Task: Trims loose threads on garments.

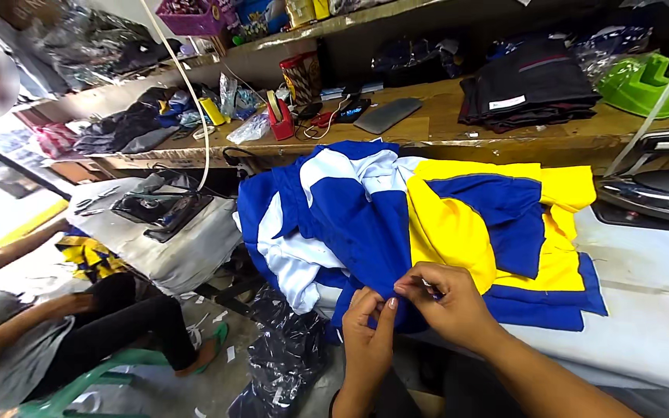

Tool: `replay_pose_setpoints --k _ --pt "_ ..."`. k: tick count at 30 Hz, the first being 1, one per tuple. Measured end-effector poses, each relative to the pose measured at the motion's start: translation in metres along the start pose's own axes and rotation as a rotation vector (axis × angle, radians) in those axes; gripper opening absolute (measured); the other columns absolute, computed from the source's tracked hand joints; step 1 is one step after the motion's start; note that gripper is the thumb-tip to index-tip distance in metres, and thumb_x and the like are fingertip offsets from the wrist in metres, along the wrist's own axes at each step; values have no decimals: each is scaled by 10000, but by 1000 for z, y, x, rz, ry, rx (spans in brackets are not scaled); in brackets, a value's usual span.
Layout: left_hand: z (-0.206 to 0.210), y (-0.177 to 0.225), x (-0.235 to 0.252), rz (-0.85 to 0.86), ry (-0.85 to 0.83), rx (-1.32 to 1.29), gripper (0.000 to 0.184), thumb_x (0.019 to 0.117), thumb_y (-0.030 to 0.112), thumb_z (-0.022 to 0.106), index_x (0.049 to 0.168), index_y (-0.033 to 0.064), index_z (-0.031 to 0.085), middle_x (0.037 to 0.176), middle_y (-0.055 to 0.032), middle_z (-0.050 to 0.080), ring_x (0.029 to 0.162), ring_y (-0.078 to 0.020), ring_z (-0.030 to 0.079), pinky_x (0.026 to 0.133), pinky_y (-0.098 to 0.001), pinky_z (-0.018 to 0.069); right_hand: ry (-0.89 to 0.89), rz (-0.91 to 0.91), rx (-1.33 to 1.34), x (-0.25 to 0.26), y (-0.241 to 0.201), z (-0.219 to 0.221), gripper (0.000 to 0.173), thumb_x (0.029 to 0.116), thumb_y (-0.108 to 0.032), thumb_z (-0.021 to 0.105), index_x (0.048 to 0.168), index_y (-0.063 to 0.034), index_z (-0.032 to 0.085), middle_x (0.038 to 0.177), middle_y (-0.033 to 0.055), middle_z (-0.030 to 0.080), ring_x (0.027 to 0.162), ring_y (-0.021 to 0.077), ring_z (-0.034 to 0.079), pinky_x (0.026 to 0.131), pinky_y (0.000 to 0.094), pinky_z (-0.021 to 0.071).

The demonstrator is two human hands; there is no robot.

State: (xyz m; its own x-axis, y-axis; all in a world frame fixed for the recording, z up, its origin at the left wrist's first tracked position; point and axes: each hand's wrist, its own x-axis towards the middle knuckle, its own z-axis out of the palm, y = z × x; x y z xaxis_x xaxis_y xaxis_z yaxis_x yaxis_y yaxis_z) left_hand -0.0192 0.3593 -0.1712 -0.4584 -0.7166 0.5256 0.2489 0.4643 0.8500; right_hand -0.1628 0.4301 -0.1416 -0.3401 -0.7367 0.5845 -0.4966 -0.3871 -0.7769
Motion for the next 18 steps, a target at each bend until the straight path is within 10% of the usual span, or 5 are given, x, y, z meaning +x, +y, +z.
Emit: replay_pose_setpoints --k 4,7,18 --pt "-2 0 -1 -17 -24 -39 142 963 78 597 912 14 713 882 5 674 846 -38 622 786 -199 524 -35 357 384 3 -9 -9 34 920 -97 706 936 -103 677 685 -116 587 575 -48 504 535 114 408" --pt "-4 -1 -1 -28 -21 -69 144 976 78 591 937 10 712 903 -4 684 857 -47 633 801 -212 534 -80 200 76 -9 -3 -24 424 906 -344 751 1201 -75 609 901 -69 608 743 -29 565 635 122 491" --pt "-2 -2 1 16 -15 -34 153 984 91 592 926 14 711 916 -7 689 898 -53 641 830 -219 537 109 50 -328 -32 -3 -21 320 914 -423 730 993 -114 763 892 -51 706 742 -46 612 604 112 485"
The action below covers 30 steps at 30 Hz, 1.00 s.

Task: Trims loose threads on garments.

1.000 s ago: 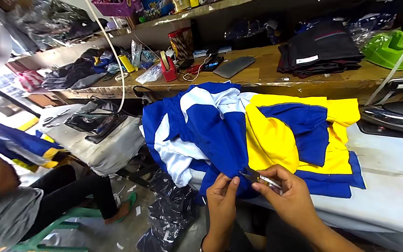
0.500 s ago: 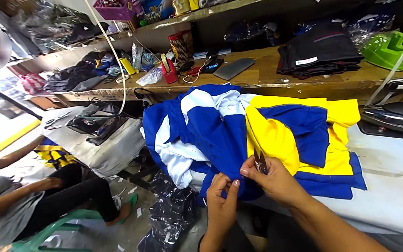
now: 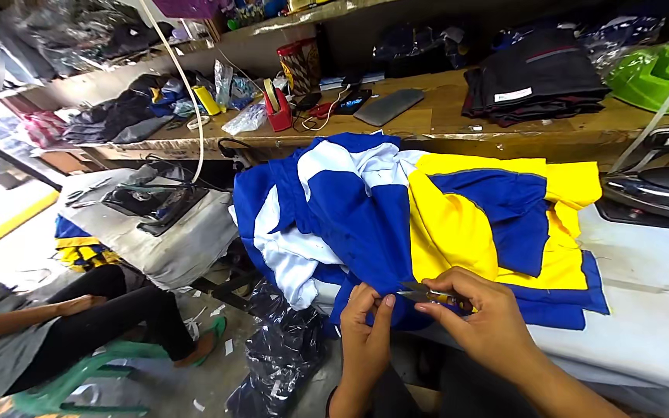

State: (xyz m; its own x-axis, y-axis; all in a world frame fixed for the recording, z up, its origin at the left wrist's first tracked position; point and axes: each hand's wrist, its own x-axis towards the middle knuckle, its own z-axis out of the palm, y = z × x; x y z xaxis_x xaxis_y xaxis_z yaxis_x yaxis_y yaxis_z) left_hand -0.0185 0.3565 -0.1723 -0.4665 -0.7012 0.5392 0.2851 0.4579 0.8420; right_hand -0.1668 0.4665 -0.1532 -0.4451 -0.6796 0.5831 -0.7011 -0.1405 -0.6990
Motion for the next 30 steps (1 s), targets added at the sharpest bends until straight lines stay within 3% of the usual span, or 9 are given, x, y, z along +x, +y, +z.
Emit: replay_pose_setpoints --k 10,14,17,21,24,28,30 --pt "-3 -2 2 41 -14 90 160 979 112 605 885 32 707 864 12 665 866 -44 604 816 -212 495 13 -39 -62 1 2 1 262 945 -388 691 927 -134 758 838 -55 706 691 -21 608 566 156 464" --pt "-2 -1 2 45 -15 112 162 978 115 605 882 32 707 862 13 668 864 -45 607 822 -215 493 -38 10 43 2 3 3 266 925 -390 713 932 -126 740 852 -64 703 724 -50 606 614 117 479" --pt "-5 2 3 42 -28 89 158 979 112 603 900 26 710 866 6 671 857 -47 607 809 -217 500 -45 93 252 4 1 3 225 908 -308 749 957 -90 724 854 -60 708 706 -62 608 614 91 494" --pt "-22 21 19 -169 14 -239 199 1034 74 499 1044 49 696 968 25 729 894 -52 692 827 -259 588 -56 104 434 5 1 6 311 952 -302 704 1119 -59 606 898 -62 635 677 -62 540 568 88 457" --pt "-49 34 37 -375 136 -534 274 1068 93 373 1147 45 631 977 -47 749 885 -122 735 833 -309 618 -126 -1 385 -6 3 24 371 923 -315 754 1144 -51 616 867 -50 590 640 -75 476 542 80 411" --pt "-74 31 34 -539 131 -782 297 1095 139 302 1160 57 580 943 -120 745 835 -179 754 744 -316 634 -166 -173 143 -28 3 67 588 847 -477 802 1222 -46 661 1085 95 703 842 108 669 631 261 557" --pt "-80 36 31 -561 96 -803 295 1093 169 351 1136 70 625 937 -122 745 832 -173 752 743 -309 631 -166 -217 121 -35 4 84 430 887 -398 763 1146 -61 697 1069 90 717 862 126 699 625 289 574"
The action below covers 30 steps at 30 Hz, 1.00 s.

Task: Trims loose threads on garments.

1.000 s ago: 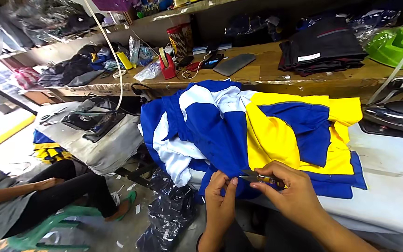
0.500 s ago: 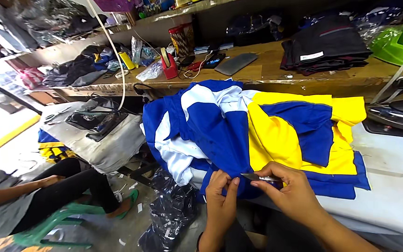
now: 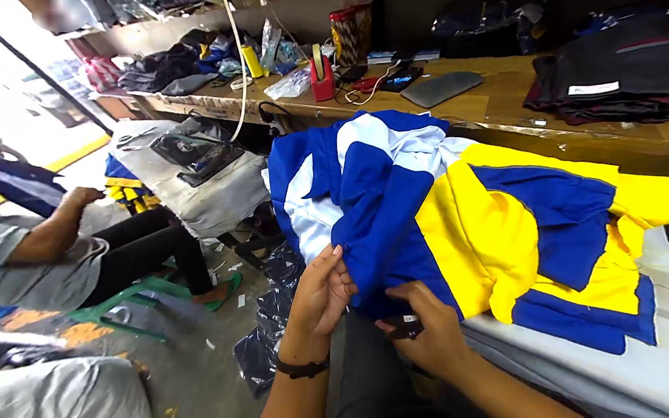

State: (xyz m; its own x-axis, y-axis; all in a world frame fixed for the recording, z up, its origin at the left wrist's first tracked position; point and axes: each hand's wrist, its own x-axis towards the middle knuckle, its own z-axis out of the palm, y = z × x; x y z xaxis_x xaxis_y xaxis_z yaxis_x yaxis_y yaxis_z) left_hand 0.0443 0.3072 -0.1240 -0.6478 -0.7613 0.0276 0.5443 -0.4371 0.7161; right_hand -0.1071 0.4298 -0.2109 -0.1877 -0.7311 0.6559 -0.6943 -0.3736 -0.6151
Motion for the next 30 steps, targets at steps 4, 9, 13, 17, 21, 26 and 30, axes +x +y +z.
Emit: replay_pose_setpoints --k 4,9,13,17,21,26,30 --pt "16 48 4 242 -58 350 246 1067 229 470 1081 146 701 955 -8 736 851 -78 713 787 -261 609 61 -42 110 16 -5 -11 217 990 -215 627 1081 -39 716 1018 66 708 898 48 670 745 183 570" --pt "18 101 98 334 115 329 216 1092 164 379 1070 131 591 913 15 712 873 -73 705 806 -275 605 101 335 -232 44 30 -63 449 960 -271 650 1336 -26 642 1239 174 700 891 247 726 738 445 604" --pt "-39 69 160 60 393 304 246 1096 296 402 1183 110 538 924 9 627 790 -77 618 714 -274 541 79 508 -350 36 74 -91 446 950 -232 664 1334 -6 639 1406 214 614 1260 387 621 992 603 496" --pt "-68 37 117 32 311 305 430 1066 517 414 1282 179 570 1094 24 701 979 -83 690 830 -301 589 132 510 -343 30 70 -103 356 927 -240 675 1190 -2 696 1190 217 678 1030 341 672 818 542 537" --pt "-79 3 69 112 352 414 413 1106 422 342 1269 109 557 1065 -12 701 978 -106 691 878 -312 577 161 448 -136 40 38 -86 388 882 -311 654 1144 -28 619 1020 47 655 691 -7 573 557 152 467" --pt "-98 -34 30 77 362 516 205 1055 69 484 1161 -47 615 956 -67 727 861 -122 713 833 -314 599 -123 373 283 49 22 -39 258 977 -220 631 1131 -13 629 875 -28 646 663 -24 573 579 143 497" --pt "-79 -32 8 64 370 250 261 1085 62 397 1041 -19 641 899 -78 748 836 -145 737 815 -317 615 -196 190 -12 51 17 -6 389 974 -347 642 1258 -86 688 945 16 692 720 65 585 627 235 499"
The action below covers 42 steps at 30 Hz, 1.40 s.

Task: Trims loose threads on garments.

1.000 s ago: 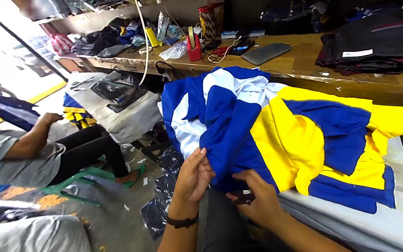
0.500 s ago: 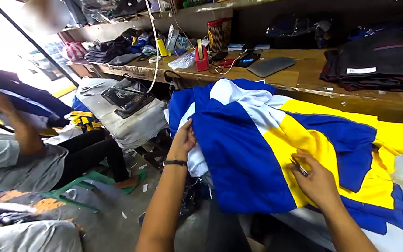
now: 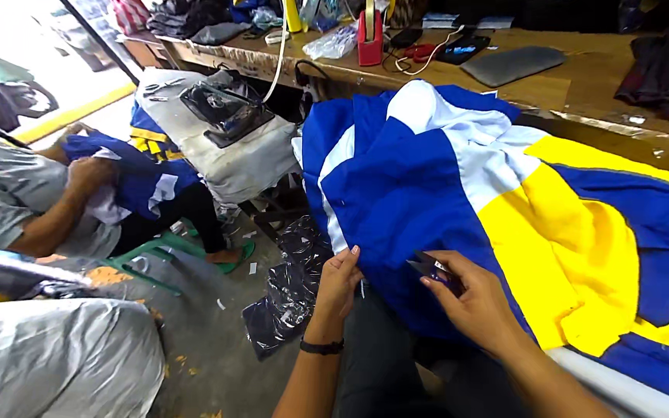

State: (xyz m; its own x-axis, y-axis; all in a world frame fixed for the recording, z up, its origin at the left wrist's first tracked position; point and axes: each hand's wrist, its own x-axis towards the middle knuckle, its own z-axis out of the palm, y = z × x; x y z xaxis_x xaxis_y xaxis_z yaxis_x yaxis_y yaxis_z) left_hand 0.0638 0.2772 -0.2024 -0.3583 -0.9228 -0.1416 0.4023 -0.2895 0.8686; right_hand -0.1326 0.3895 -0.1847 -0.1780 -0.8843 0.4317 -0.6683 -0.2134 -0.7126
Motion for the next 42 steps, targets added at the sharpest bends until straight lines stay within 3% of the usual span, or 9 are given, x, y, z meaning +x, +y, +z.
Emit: replay_pose_setpoints --k 2,6,10,17,22,30,36,42 --pt "4 6 -14 -29 -67 -96 287 1092 82 366 1031 5 635 899 -78 751 831 -138 740 814 -306 614 32 -65 -135 3 -6 7 476 979 -404 622 1302 -56 649 993 73 710 760 150 636 640 329 536" --pt "9 9 -37 -27 -144 -100 255 1061 51 424 1056 -6 673 919 -84 759 827 -141 745 799 -314 623 138 -225 -236 5 -9 9 330 987 -351 635 1136 -76 740 942 67 716 785 157 663 658 315 533" --pt "15 14 -49 -35 -195 -80 285 1068 87 414 1054 5 686 933 -93 766 827 -159 754 776 -329 633 205 -317 -291 5 -8 1 277 987 -316 656 1117 -107 784 964 76 747 844 177 693 694 328 527" --pt "26 15 -54 -21 -231 -109 272 1061 77 444 1029 14 707 913 -80 764 810 -133 747 746 -304 628 137 -380 -263 -3 -9 -10 261 990 -328 648 1102 -141 790 972 51 755 837 159 685 694 326 500" --pt "29 15 -57 -13 -254 -82 270 1055 73 457 1013 22 719 925 -77 766 824 -127 746 747 -298 626 111 -343 -146 -5 -8 -16 260 990 -324 665 1096 -122 789 993 44 757 883 121 691 736 297 527" --pt "33 14 -58 18 -275 -16 266 1038 64 486 950 33 735 884 -58 760 788 -105 735 727 -278 619 86 -308 -143 -6 -8 -27 230 997 -315 650 1019 -144 803 950 6 765 827 90 691 697 282 526" --pt "34 15 -61 106 -299 53 300 1053 107 467 939 55 739 887 -27 751 795 -91 725 721 -270 616 13 -179 -13 -1 -13 -42 266 951 -357 696 1057 -131 788 942 -36 723 797 -19 635 663 139 516" --pt "37 20 -62 167 -341 132 301 1046 86 471 911 62 740 874 -4 748 791 -67 721 713 -255 614 -73 -235 -117 11 -17 -56 275 960 -408 658 1071 -193 787 950 -76 728 815 18 647 691 244 527"
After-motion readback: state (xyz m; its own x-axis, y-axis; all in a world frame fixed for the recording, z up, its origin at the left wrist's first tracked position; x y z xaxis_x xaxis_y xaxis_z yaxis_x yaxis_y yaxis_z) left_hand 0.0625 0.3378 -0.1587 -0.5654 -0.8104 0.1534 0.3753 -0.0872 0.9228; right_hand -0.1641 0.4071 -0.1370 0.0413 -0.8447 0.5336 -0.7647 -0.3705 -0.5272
